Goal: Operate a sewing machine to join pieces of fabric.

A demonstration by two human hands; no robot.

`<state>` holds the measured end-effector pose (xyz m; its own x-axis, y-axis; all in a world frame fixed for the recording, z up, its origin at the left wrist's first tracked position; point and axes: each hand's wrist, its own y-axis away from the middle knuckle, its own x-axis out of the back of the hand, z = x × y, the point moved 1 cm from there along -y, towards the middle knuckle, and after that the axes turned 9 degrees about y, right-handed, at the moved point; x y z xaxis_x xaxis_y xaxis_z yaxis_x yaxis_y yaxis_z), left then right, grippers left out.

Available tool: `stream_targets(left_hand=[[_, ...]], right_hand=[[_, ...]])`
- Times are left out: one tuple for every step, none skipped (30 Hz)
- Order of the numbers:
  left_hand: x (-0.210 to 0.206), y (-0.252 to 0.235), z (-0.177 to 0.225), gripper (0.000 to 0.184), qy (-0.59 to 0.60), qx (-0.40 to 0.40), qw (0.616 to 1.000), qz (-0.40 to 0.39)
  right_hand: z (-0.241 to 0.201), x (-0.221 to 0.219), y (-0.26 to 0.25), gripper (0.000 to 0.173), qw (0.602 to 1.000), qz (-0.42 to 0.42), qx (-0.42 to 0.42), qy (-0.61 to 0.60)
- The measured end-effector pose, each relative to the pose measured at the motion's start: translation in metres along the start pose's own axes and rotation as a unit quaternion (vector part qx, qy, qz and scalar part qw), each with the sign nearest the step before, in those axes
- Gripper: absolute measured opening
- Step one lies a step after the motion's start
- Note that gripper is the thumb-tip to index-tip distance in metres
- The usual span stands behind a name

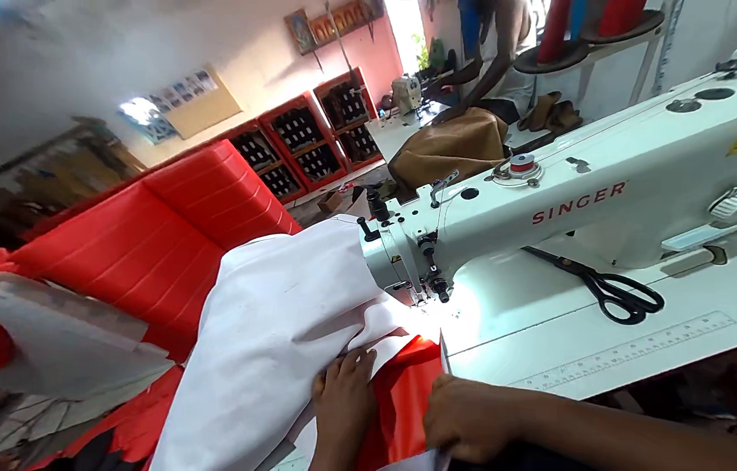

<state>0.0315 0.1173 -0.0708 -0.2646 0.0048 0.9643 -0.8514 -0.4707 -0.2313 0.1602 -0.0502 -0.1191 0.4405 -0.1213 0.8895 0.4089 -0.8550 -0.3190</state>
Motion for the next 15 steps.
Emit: stream_targets(left_hand=[[0.009, -0.006, 0.002, 0.032, 0.016, 0.034, 0.999, -0.037], [0.019, -0.013, 0.005, 0.031, 0.035, 0.068, 0.995, -0.064], [0.027, -0.019, 0.005, 0.032, 0.058, 0.091, 0.992, -0.067], [0.034, -0.023, 0.004, 0.033, 0.085, 0.105, 0.989, -0.052], [0.038, -0.026, 0.002, 0.034, 0.115, 0.112, 0.987, -0.027], [0.04, -0.027, -0.001, 0.034, 0.146, 0.108, 0.983, 0.006], [0.04, -0.026, -0.005, 0.034, 0.17, 0.103, 0.98, 0.029], [0.039, -0.024, -0.006, 0.034, 0.186, 0.099, 0.976, 0.047], [0.038, -0.021, -0.006, 0.034, 0.193, 0.095, 0.974, 0.066], [0.038, -0.017, -0.005, 0.034, 0.193, 0.087, 0.973, 0.088], [0.038, -0.014, -0.003, 0.034, 0.191, 0.075, 0.972, 0.111], [0.039, -0.011, -0.001, 0.034, 0.193, 0.061, 0.97, 0.133], [0.041, -0.009, 0.003, 0.034, 0.197, 0.046, 0.968, 0.151], [0.043, -0.007, 0.009, 0.035, 0.198, 0.032, 0.966, 0.161], [0.047, -0.001, 0.019, 0.035, 0.193, 0.015, 0.968, 0.161]], right_hand=[[-0.011, -0.002, -0.003, 0.007, 1.0, -0.009, 0.024, 0.014], [-0.02, -0.002, -0.004, 0.006, 0.999, -0.016, 0.043, 0.029], [-0.028, -0.003, -0.001, 0.009, 0.997, -0.005, 0.059, 0.052], [-0.033, -0.004, 0.004, 0.014, 0.994, 0.031, 0.072, 0.08], [-0.035, -0.006, 0.012, 0.018, 0.985, 0.1, 0.08, 0.117], [-0.036, -0.007, 0.022, 0.02, 0.968, 0.182, 0.077, 0.152], [-0.035, -0.009, 0.034, 0.02, 0.953, 0.249, 0.06, 0.161], [-0.035, -0.012, 0.046, 0.019, 0.944, 0.292, 0.032, 0.147], [-0.035, -0.016, 0.057, 0.019, 0.942, 0.313, 0.001, 0.12], [-0.035, -0.022, 0.067, 0.018, 0.946, 0.312, -0.024, 0.087], [-0.036, -0.029, 0.075, 0.017, 0.954, 0.293, -0.037, 0.053], [-0.037, -0.034, 0.079, 0.016, 0.965, 0.259, -0.037, 0.03], [-0.038, -0.036, 0.08, 0.016, 0.974, 0.224, -0.024, 0.021], [-0.039, -0.038, 0.078, 0.017, 0.981, 0.194, -0.007, 0.019], [-0.04, -0.038, 0.074, 0.017, 0.986, 0.167, 0.008, 0.02]])
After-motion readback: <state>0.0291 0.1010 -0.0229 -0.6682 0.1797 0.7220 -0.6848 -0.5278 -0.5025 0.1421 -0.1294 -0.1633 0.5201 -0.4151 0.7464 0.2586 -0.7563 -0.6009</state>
